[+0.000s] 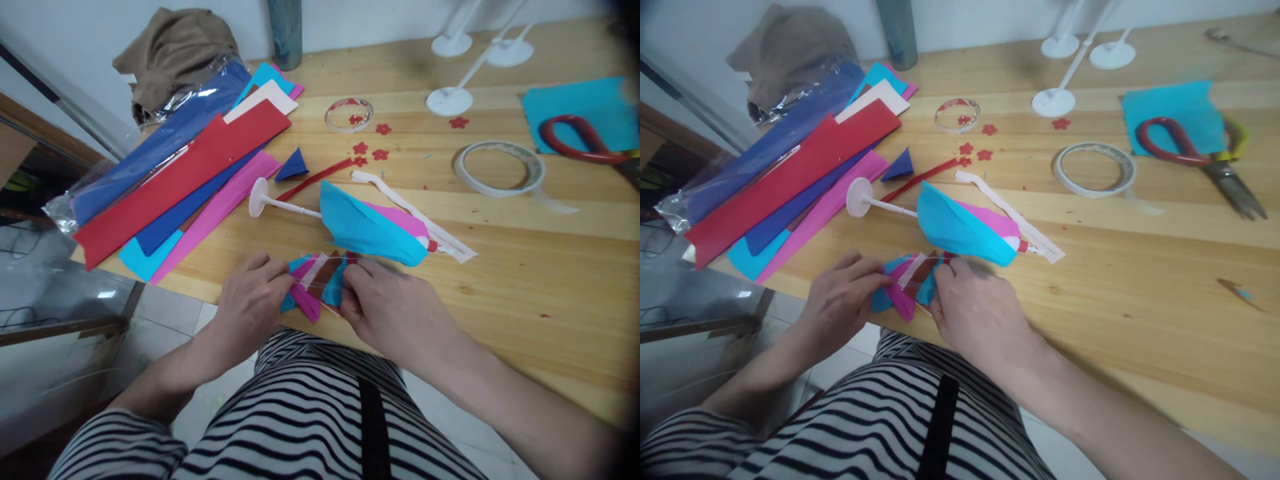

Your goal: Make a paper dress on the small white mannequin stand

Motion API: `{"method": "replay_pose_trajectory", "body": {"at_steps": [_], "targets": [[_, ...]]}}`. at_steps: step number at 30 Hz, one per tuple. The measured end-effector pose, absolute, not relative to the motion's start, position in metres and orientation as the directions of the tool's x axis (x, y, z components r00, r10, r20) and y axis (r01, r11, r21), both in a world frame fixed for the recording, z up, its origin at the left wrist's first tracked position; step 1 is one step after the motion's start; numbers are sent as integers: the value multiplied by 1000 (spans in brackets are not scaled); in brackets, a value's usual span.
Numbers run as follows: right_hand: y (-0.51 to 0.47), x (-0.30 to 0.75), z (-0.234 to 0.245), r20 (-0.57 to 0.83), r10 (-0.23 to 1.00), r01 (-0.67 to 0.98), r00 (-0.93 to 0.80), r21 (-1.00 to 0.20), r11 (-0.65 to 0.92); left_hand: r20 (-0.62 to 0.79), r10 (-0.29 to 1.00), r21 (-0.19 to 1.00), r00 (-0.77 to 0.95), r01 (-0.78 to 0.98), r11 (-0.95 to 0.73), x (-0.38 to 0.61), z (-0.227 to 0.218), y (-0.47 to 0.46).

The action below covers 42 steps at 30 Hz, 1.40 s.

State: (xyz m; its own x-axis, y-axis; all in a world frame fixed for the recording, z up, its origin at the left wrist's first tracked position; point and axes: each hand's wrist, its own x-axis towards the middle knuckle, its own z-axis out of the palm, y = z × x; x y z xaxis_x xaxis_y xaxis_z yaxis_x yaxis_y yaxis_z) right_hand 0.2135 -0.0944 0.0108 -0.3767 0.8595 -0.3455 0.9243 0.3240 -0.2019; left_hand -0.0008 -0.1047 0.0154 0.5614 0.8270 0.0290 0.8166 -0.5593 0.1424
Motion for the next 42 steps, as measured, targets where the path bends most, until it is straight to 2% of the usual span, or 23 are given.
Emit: {"method": "replay_pose_trajectory", "body": {"at_steps": [7, 12, 19, 21, 26, 29, 36, 42], "targets": [[-94, 214, 13, -369, 852, 926, -372, -210, 313, 37, 746, 60, 665, 743, -666, -7, 16, -106], [-95, 213, 9, -376, 850, 927, -370, -206, 312, 10, 741, -10, 672, 741, -672, -16, 17, -101], [-94, 213, 8, -357, 860, 929, -364, -207, 307, 18, 674, 2, 739, 674, -739, -28, 16, -95], [-94, 213, 8, -353, 861, 928, -366, -209, 308, 7, 695, 49, 719, 694, -718, -29, 16, -95], [-95, 215, 8, -331, 865, 923, -376, -212, 320, -104, 791, 292, 603, 779, -555, -32, 13, -95], [-96, 216, 7, -325, 867, 922, -378, -212, 323, -139, 819, 387, 556, 792, -472, -33, 12, -94], [-97, 217, 3, -274, 874, 910, -402, -229, 346, -185, 860, 483, 475, 807, -341, -29, 15, -92], [-96, 215, 6, -298, 870, 917, -393, -198, 346, -261, 904, 545, 340, 825, -153, -19, 15, -87]]}}
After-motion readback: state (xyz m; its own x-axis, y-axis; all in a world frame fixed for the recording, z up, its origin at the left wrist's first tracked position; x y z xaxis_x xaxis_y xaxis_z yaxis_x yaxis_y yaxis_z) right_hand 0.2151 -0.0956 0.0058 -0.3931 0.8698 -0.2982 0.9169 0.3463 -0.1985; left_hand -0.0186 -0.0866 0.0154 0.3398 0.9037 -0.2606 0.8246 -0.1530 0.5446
